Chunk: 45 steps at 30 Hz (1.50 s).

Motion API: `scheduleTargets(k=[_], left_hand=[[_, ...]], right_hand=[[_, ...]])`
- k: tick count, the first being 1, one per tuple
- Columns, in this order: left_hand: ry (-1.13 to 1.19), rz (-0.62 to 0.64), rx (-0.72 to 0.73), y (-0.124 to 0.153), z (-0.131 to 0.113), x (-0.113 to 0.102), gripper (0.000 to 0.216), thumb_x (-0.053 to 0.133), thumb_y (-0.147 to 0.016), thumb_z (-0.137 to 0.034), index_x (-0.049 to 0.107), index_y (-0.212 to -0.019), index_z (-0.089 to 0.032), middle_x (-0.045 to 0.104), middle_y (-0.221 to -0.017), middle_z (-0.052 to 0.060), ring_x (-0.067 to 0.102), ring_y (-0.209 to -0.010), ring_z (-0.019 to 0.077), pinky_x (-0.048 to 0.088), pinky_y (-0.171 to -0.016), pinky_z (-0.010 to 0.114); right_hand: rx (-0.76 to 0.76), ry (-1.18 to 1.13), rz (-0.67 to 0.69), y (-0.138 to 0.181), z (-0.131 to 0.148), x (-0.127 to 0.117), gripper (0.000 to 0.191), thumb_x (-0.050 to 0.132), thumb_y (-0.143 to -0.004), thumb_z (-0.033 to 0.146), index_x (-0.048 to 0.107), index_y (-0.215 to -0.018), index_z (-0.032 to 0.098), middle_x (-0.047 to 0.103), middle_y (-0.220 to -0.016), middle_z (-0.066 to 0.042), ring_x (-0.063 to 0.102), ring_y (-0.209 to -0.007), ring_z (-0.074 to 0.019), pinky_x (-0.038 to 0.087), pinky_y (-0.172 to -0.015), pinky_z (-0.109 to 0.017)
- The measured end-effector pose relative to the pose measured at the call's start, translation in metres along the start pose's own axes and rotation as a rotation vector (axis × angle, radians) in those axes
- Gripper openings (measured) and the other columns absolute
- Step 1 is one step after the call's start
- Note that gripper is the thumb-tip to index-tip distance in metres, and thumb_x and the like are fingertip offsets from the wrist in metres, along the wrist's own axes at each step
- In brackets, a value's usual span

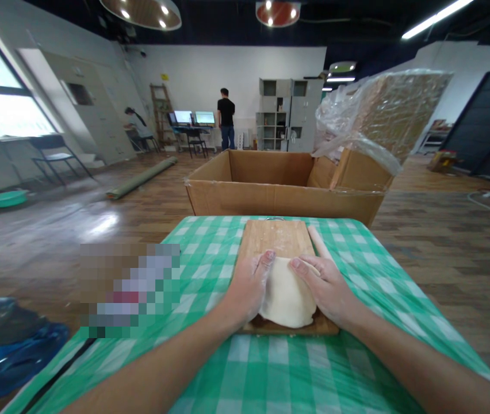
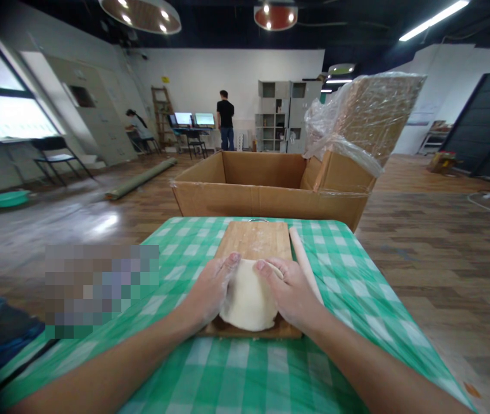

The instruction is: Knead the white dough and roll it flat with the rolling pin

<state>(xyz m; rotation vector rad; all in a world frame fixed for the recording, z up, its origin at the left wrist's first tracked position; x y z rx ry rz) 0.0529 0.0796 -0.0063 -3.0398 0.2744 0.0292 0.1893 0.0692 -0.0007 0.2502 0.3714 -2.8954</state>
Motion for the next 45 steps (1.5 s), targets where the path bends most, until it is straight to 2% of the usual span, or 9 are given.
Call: scheduleTargets(k=[7, 12, 20, 26, 28, 30, 33, 39, 45], left_hand=[[0.242, 0.056, -0.081, -0.005, 0.017, 0.004, 0.049, 0.056, -0.088, -0.064, 0.064, -0.070, -0.019, 0.066, -0.064, 0.003, 0.060, -0.063, 0.0196, 0.045, -0.057, 0.028], [0.129, 0.016, -0.031, -0.008, 0.013, -0.004, 0.041, 0.066, -0.085, -0.055, 0.060, -0.068, -0.018, 0.062, -0.063, -0.001, 0.056, -0.063, 0.0157, 0.044, -0.059, 0.025], [0.201, 0.119, -0.112, -0.005, 0.011, 0.007, 0.047, 0.065, -0.085, -0.060, 0.071, -0.081, -0.013, 0.073, -0.074, 0.006, 0.067, -0.071, 0.0211, 0.050, -0.065, 0.028], [0.349, 0.147, -0.137, -0.010, 0.023, 0.016, 0.055, 0.065, -0.082, -0.066, 0.070, -0.101, -0.014, 0.075, -0.090, 0.009, 0.069, -0.078, 0.0218, 0.051, -0.065, 0.027], [0.268, 0.170, -0.085, -0.009, 0.016, 0.018, 0.050, 0.070, -0.081, -0.061, 0.070, -0.098, -0.014, 0.075, -0.092, 0.009, 0.068, -0.079, 0.0205, 0.050, -0.065, 0.026], [0.216, 0.166, -0.058, -0.008, 0.011, 0.016, 0.046, 0.071, -0.082, -0.057, 0.070, -0.095, -0.013, 0.074, -0.089, 0.008, 0.067, -0.076, 0.0193, 0.049, -0.065, 0.025], [0.172, 0.195, -0.072, -0.004, 0.010, 0.017, 0.043, 0.068, -0.084, -0.056, 0.069, -0.091, -0.014, 0.072, -0.081, 0.007, 0.064, -0.068, 0.0189, 0.047, -0.061, 0.026], [-0.017, 0.317, -0.049, 0.008, 0.014, 0.028, 0.043, 0.061, -0.090, -0.056, 0.069, -0.084, -0.015, 0.066, -0.078, 0.005, 0.058, -0.070, 0.0172, 0.041, -0.059, 0.025], [0.000, 0.286, -0.019, 0.009, 0.008, 0.029, 0.044, 0.054, -0.094, -0.055, 0.060, -0.074, -0.016, 0.058, -0.072, 0.002, 0.052, -0.066, 0.0147, 0.037, -0.058, 0.025]], right_hand=[[0.001, -0.010, -0.013, -0.001, -0.001, -0.003, 0.048, 0.055, -0.093, 0.063, 0.077, -0.089, 0.021, 0.075, -0.081, -0.009, 0.069, -0.082, -0.0284, 0.053, -0.075, -0.037], [0.027, -0.049, -0.006, -0.001, -0.005, -0.002, 0.049, 0.055, -0.091, 0.065, 0.077, -0.094, 0.022, 0.076, -0.084, -0.009, 0.070, -0.083, -0.0283, 0.054, -0.074, -0.036], [0.026, -0.062, 0.022, -0.001, -0.002, 0.000, 0.050, 0.055, -0.091, 0.065, 0.077, -0.093, 0.020, 0.075, -0.085, -0.010, 0.070, -0.090, -0.0303, 0.055, -0.076, -0.038], [-0.018, -0.046, -0.202, -0.001, -0.003, -0.021, 0.048, 0.056, -0.091, 0.065, 0.075, -0.092, 0.021, 0.073, -0.108, -0.012, 0.061, -0.117, -0.0299, 0.048, -0.098, -0.041], [0.003, -0.069, -0.189, -0.002, -0.008, -0.020, 0.045, 0.058, -0.091, 0.063, 0.073, -0.087, 0.020, 0.073, -0.101, -0.011, 0.065, -0.106, -0.0283, 0.051, -0.090, -0.038], [0.070, -0.153, -0.117, -0.003, -0.016, -0.012, 0.044, 0.059, -0.090, 0.062, 0.069, -0.081, 0.020, 0.072, -0.083, -0.007, 0.068, -0.080, -0.0241, 0.054, -0.072, -0.033], [0.127, -0.268, -0.035, -0.002, -0.019, -0.003, 0.042, 0.061, -0.090, 0.059, 0.062, -0.072, 0.020, 0.064, -0.064, 0.000, 0.057, -0.055, -0.0168, 0.047, -0.054, -0.028], [-0.006, 0.000, 0.016, 0.000, 0.000, 0.003, 0.046, 0.051, -0.096, 0.059, 0.066, -0.074, 0.022, 0.067, -0.073, -0.004, 0.063, -0.077, -0.0223, 0.050, -0.071, -0.032], [-0.051, 0.121, -0.053, 0.003, 0.006, -0.003, 0.049, 0.044, -0.099, 0.060, 0.067, -0.077, 0.024, 0.069, -0.073, -0.006, 0.064, -0.073, -0.0238, 0.050, -0.072, -0.035]])
Point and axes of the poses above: each hand's wrist, its own y-axis away from the middle knuckle, its own x-axis out of the palm, z = x × y, the point moved 10 cm from there along -y, towards the middle knuckle
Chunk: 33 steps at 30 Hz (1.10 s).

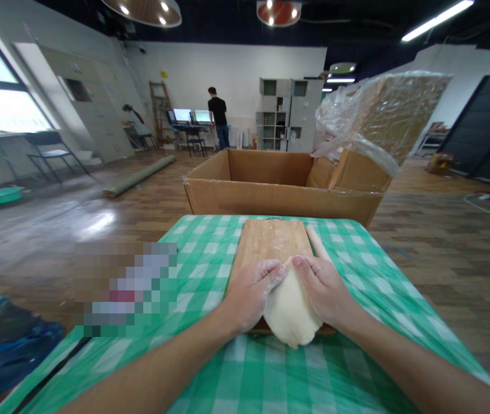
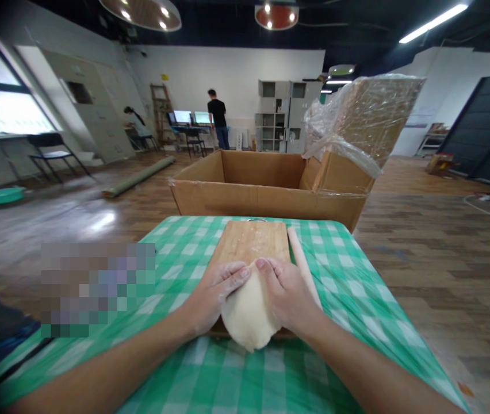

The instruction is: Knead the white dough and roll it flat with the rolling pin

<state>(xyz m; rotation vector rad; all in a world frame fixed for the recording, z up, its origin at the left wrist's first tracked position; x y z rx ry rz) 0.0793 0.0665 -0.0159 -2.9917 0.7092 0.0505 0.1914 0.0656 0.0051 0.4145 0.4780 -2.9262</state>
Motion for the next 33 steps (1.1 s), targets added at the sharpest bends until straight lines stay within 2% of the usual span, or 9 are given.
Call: scheduleTargets(k=[4, 7, 10, 13, 17, 20, 25, 28, 33], left_hand=[[-0.033, -0.005, 0.013, -0.001, -0.004, -0.003, 0.044, 0.056, -0.093, -0.052, 0.055, -0.066, -0.017, 0.050, -0.065, -0.001, 0.044, -0.062, 0.0132, 0.034, -0.055, 0.024], [-0.069, 0.036, 0.052, 0.000, -0.011, 0.001, 0.038, 0.056, -0.094, -0.049, 0.065, -0.075, -0.017, 0.061, -0.076, 0.002, 0.053, -0.073, 0.0162, 0.040, -0.063, 0.024], [-0.094, 0.061, 0.055, 0.001, -0.015, 0.006, 0.036, 0.054, -0.096, -0.049, 0.071, -0.090, -0.018, 0.069, -0.089, 0.006, 0.059, -0.083, 0.0195, 0.045, -0.070, 0.026], [-0.074, 0.051, 0.049, 0.001, -0.013, 0.003, 0.039, 0.055, -0.095, -0.053, 0.070, -0.086, -0.017, 0.067, -0.084, 0.005, 0.058, -0.076, 0.0173, 0.044, -0.065, 0.024], [0.056, 0.121, 0.002, -0.002, -0.006, 0.004, 0.044, 0.061, -0.090, -0.058, 0.060, -0.074, -0.016, 0.055, -0.065, -0.001, 0.046, -0.057, 0.0105, 0.034, -0.051, 0.021], [0.099, 0.140, -0.013, -0.003, -0.005, 0.003, 0.044, 0.062, -0.090, -0.057, 0.058, -0.076, -0.015, 0.050, -0.065, -0.003, 0.043, -0.057, 0.0092, 0.032, -0.050, 0.020], [0.016, 0.085, 0.046, -0.004, -0.013, 0.001, 0.039, 0.059, -0.093, -0.052, 0.059, -0.079, -0.015, 0.054, -0.076, 0.000, 0.047, -0.070, 0.0118, 0.038, -0.060, 0.021], [-0.071, 0.013, 0.078, -0.004, -0.014, -0.001, 0.040, 0.057, -0.094, -0.051, 0.057, -0.075, -0.015, 0.052, -0.073, 0.000, 0.046, -0.069, 0.0124, 0.035, -0.059, 0.023], [-0.064, -0.108, 0.121, -0.001, -0.015, -0.008, 0.039, 0.057, -0.094, -0.048, 0.055, -0.073, -0.015, 0.049, -0.070, -0.002, 0.043, -0.067, 0.0119, 0.033, -0.059, 0.024]], right_hand=[[0.027, -0.038, 0.005, 0.001, -0.002, 0.001, 0.049, 0.045, -0.098, 0.061, 0.065, -0.074, 0.023, 0.068, -0.073, -0.005, 0.062, -0.070, -0.0219, 0.049, -0.063, -0.032], [0.065, -0.139, 0.096, 0.005, -0.003, 0.012, 0.049, 0.044, -0.099, 0.060, 0.067, -0.081, 0.021, 0.071, -0.079, -0.005, 0.064, -0.073, -0.0208, 0.050, -0.062, -0.030], [0.056, -0.223, 0.154, 0.008, 0.003, 0.019, 0.048, 0.042, -0.101, 0.057, 0.071, -0.090, 0.020, 0.074, -0.091, -0.006, 0.067, -0.084, -0.0215, 0.053, -0.073, -0.030], [0.041, -0.184, 0.146, 0.007, 0.006, 0.017, 0.047, 0.043, -0.101, 0.055, 0.073, -0.091, 0.020, 0.075, -0.090, -0.005, 0.068, -0.085, -0.0210, 0.053, -0.077, -0.030], [0.045, -0.104, 0.181, 0.005, 0.007, 0.017, 0.051, 0.044, -0.100, 0.058, 0.071, -0.083, 0.019, 0.071, -0.075, -0.003, 0.064, -0.070, -0.0195, 0.051, -0.063, -0.029], [0.018, -0.065, 0.139, 0.002, 0.008, 0.011, 0.052, 0.045, -0.098, 0.061, 0.069, -0.076, 0.020, 0.069, -0.072, -0.004, 0.066, -0.073, -0.0223, 0.050, -0.064, -0.030], [0.039, -0.091, 0.012, 0.001, 0.000, -0.002, 0.054, 0.043, -0.097, 0.065, 0.066, -0.075, 0.021, 0.070, -0.076, -0.007, 0.068, -0.082, -0.0271, 0.052, -0.072, -0.035], [0.039, -0.103, 0.030, 0.001, -0.001, 0.000, 0.053, 0.043, -0.097, 0.065, 0.068, -0.080, 0.022, 0.071, -0.078, -0.008, 0.068, -0.085, -0.0272, 0.052, -0.075, -0.036], [0.039, -0.094, 0.070, 0.002, 0.002, 0.005, 0.051, 0.044, -0.096, 0.067, 0.069, -0.083, 0.024, 0.070, -0.076, -0.008, 0.067, -0.087, -0.0281, 0.051, -0.075, -0.036]])
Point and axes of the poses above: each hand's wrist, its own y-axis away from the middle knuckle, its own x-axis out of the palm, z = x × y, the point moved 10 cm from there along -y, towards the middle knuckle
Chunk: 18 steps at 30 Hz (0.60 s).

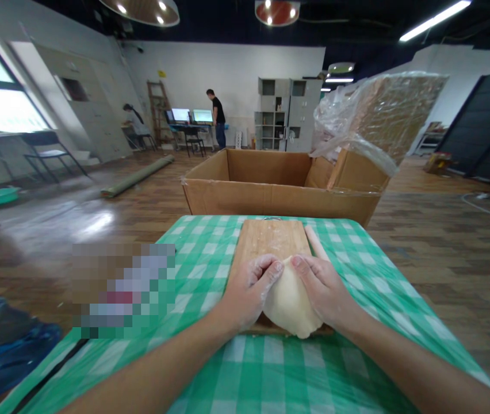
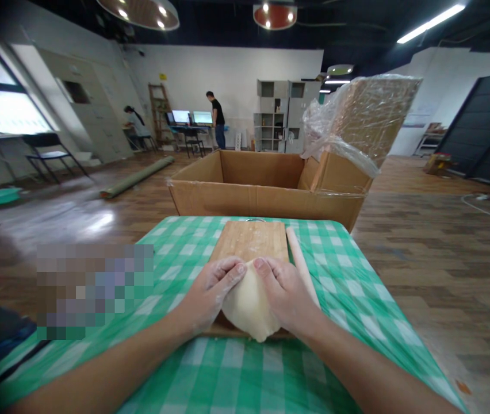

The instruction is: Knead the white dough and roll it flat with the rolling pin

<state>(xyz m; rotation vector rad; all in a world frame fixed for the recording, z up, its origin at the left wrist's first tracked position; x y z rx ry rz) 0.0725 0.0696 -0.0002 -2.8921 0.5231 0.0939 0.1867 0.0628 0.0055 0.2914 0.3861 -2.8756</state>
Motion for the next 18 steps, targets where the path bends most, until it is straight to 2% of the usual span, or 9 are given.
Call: scheduleTargets(k=[2, 8, 13, 18], left_hand=[[0.000, -0.007, 0.009, 0.000, -0.001, -0.001, 0.038, 0.056, -0.094, -0.047, 0.055, -0.073, -0.015, 0.048, -0.070, -0.002, 0.042, -0.066, 0.0116, 0.033, -0.059, 0.024], [-0.032, 0.085, -0.007, -0.001, -0.001, 0.005, 0.038, 0.054, -0.096, -0.048, 0.054, -0.075, -0.017, 0.047, -0.072, -0.002, 0.044, -0.069, 0.0121, 0.035, -0.062, 0.024], [-0.102, 0.032, 0.035, 0.000, -0.005, 0.003, 0.038, 0.054, -0.096, -0.049, 0.057, -0.076, -0.017, 0.050, -0.072, -0.002, 0.046, -0.070, 0.0127, 0.035, -0.061, 0.024], [0.039, -0.019, 0.006, -0.002, -0.004, -0.002, 0.036, 0.061, -0.092, -0.047, 0.057, -0.072, -0.016, 0.050, -0.068, -0.002, 0.043, -0.063, 0.0112, 0.034, -0.059, 0.024]], right_hand=[[0.003, -0.003, -0.008, 0.000, 0.000, 0.000, 0.051, 0.044, -0.096, 0.066, 0.069, -0.083, 0.024, 0.069, -0.076, -0.008, 0.067, -0.086, -0.0280, 0.051, -0.075, -0.036], [-0.001, -0.027, 0.001, 0.005, -0.004, 0.003, 0.049, 0.041, -0.100, 0.059, 0.066, -0.082, 0.021, 0.069, -0.081, -0.007, 0.063, -0.078, -0.0233, 0.049, -0.069, -0.034], [-0.019, 0.034, 0.008, 0.008, -0.004, 0.003, 0.048, 0.040, -0.102, 0.055, 0.057, -0.073, 0.021, 0.064, -0.074, -0.003, 0.058, -0.069, -0.0188, 0.044, -0.059, -0.029], [-0.079, 0.173, -0.015, 0.005, 0.011, 0.000, 0.047, 0.042, -0.101, 0.054, 0.058, -0.069, 0.023, 0.061, -0.064, -0.002, 0.058, -0.062, -0.0190, 0.042, -0.057, -0.029]])
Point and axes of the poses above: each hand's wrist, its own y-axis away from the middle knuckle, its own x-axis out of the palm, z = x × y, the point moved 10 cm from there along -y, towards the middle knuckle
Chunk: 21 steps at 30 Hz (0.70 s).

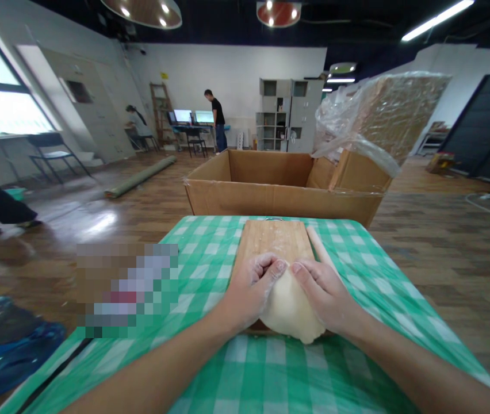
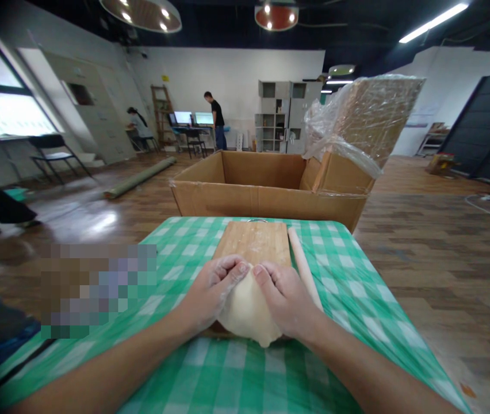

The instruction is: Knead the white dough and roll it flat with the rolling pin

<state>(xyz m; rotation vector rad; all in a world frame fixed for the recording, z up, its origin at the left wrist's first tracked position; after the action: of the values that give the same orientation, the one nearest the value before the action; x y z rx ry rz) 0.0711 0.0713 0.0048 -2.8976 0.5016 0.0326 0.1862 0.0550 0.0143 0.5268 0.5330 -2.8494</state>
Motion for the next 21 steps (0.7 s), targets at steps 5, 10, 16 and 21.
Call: scheduleTargets(k=[5, 10, 16, 21], left_hand=[[0.066, 0.035, -0.079, -0.001, 0.011, 0.001, 0.038, 0.061, -0.090, -0.052, 0.062, -0.079, -0.017, 0.058, -0.077, 0.000, 0.051, -0.073, 0.0140, 0.040, -0.067, 0.025], [0.010, 0.137, -0.098, 0.002, 0.017, 0.013, 0.040, 0.059, -0.091, -0.055, 0.062, -0.083, -0.016, 0.059, -0.079, 0.002, 0.052, -0.075, 0.0153, 0.039, -0.065, 0.025], [0.002, 0.068, -0.060, 0.003, 0.011, 0.008, 0.043, 0.058, -0.092, -0.056, 0.059, -0.076, -0.015, 0.054, -0.073, 0.001, 0.049, -0.069, 0.0139, 0.037, -0.061, 0.025], [0.067, 0.071, -0.068, 0.002, 0.003, 0.005, 0.043, 0.063, -0.088, -0.054, 0.055, -0.070, -0.016, 0.049, -0.068, -0.002, 0.043, -0.063, 0.0114, 0.032, -0.057, 0.023]], right_hand=[[-0.019, 0.017, -0.096, -0.001, 0.000, -0.010, 0.048, 0.042, -0.102, 0.053, 0.051, -0.065, 0.023, 0.058, -0.062, -0.002, 0.056, -0.062, -0.0187, 0.042, -0.058, -0.029], [0.051, -0.152, -0.085, -0.002, -0.011, -0.008, 0.045, 0.044, -0.100, 0.056, 0.059, -0.074, 0.022, 0.064, -0.069, -0.003, 0.060, -0.066, -0.0194, 0.045, -0.060, -0.029], [0.096, -0.243, 0.050, -0.001, -0.007, 0.009, 0.046, 0.045, -0.099, 0.058, 0.068, -0.085, 0.021, 0.070, -0.083, -0.006, 0.065, -0.078, -0.0231, 0.050, -0.066, -0.032], [0.122, -0.260, 0.028, -0.003, -0.008, 0.006, 0.048, 0.050, -0.095, 0.063, 0.066, -0.076, 0.022, 0.068, -0.077, -0.006, 0.063, -0.073, -0.0224, 0.048, -0.061, -0.031]])
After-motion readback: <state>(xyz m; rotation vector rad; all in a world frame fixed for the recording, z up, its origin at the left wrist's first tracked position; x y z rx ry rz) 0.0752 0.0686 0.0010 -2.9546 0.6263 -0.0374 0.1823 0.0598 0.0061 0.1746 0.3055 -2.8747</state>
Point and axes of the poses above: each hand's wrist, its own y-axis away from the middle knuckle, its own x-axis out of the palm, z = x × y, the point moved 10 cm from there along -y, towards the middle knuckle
